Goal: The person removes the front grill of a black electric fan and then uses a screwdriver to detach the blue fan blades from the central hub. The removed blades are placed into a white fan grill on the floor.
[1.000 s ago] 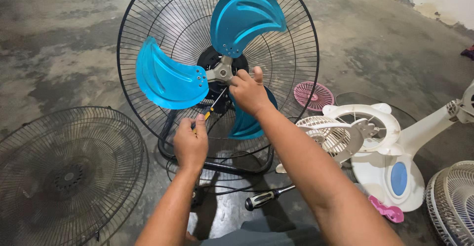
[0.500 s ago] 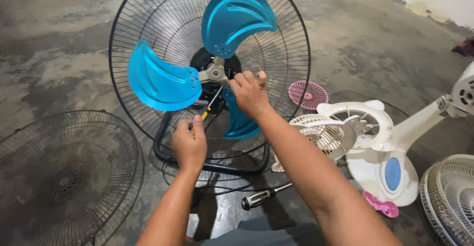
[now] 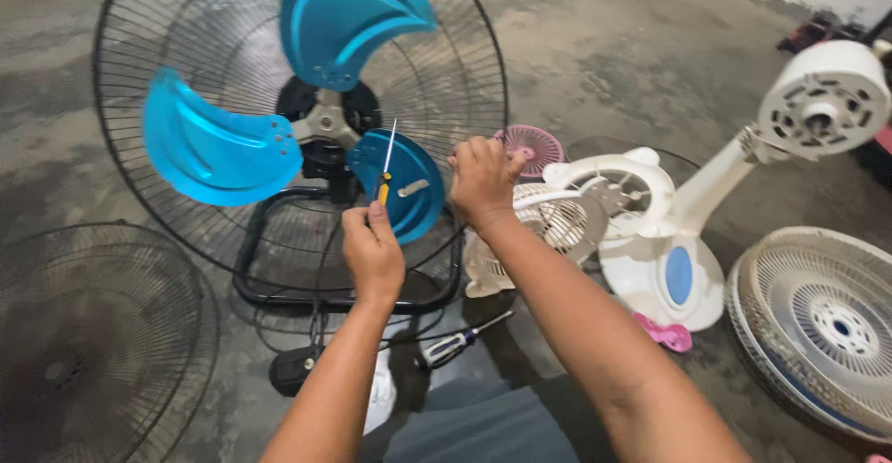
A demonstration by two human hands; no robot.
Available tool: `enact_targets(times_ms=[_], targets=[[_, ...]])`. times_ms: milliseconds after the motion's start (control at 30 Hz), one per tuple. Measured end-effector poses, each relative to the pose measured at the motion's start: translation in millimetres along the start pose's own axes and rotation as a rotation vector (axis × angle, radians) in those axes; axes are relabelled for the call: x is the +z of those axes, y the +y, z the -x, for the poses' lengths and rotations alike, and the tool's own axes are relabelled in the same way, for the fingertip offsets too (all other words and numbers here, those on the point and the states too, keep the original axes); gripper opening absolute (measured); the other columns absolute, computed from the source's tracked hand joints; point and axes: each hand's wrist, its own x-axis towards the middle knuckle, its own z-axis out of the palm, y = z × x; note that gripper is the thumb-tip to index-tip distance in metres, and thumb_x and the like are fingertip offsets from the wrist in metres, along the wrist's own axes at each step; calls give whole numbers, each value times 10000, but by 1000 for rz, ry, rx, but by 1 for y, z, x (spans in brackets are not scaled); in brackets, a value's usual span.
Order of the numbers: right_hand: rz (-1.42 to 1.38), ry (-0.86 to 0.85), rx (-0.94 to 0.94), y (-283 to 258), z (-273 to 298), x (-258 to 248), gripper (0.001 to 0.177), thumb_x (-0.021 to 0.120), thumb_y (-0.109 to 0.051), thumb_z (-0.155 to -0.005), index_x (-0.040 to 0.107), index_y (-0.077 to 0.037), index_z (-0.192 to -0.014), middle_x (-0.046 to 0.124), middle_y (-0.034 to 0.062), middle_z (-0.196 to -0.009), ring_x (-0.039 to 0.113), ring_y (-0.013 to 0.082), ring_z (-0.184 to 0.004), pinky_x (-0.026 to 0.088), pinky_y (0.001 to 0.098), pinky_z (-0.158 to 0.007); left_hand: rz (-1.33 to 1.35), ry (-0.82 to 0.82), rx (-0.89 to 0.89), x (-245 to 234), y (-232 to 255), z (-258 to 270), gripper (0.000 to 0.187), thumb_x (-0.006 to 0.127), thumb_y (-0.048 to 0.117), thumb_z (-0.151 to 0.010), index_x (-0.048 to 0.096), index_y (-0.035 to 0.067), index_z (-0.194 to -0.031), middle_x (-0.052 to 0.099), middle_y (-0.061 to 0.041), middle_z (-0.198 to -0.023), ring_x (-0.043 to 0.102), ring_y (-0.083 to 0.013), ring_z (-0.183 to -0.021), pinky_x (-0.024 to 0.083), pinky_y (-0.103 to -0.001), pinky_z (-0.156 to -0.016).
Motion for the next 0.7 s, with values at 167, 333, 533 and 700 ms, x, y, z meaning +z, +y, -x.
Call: enact_targets(times_ms=[167, 333, 533, 700], targets=[[36, 40, 57, 51, 29, -23, 142, 679, -268, -906, 630, -181, -1008, 572, 14, -1082, 523, 253, -1182, 268, 511, -942, -3, -178, -110, 43, 20, 30, 388, 483, 391, -1068, 557, 18, -989, 655, -220, -804, 644, -408, -754, 477, -493, -687], [97, 23, 165, 102, 60, -51, 179, 683, -285, -927, 631, -164, -1048, 581, 22, -1122, 518, 258, -1108, 273, 536, -959, 35, -306, -136, 85, 39, 66, 400, 468, 393, -1077, 566, 18, -977, 648, -231, -827, 632, -412, -773, 478, -499, -710], [97, -38, 319, 171, 101, -85, 151, 719, -237, -892, 636, -185, -1007, 600, 9, -1041, 555, 251, -1056, 279, 540, -928, 101, -373, -95, 142, 56, 112, 403, 454, 381, -1073, 585, 11, -982, 658, -234, -857, 642, -408, -788, 478, -500, -731], [106, -51, 380, 229, 147, -109, 157, 746, -213, -847, 654, -189, -973, 637, -12, -966, 595, 237, -972, 287, 506, -856, 82, -502, -164, 189, 68, 158, 398, 469, 370, -1065, 619, 10, -990, 676, -249, -857, 653, -423, -811, 480, -503, -744]])
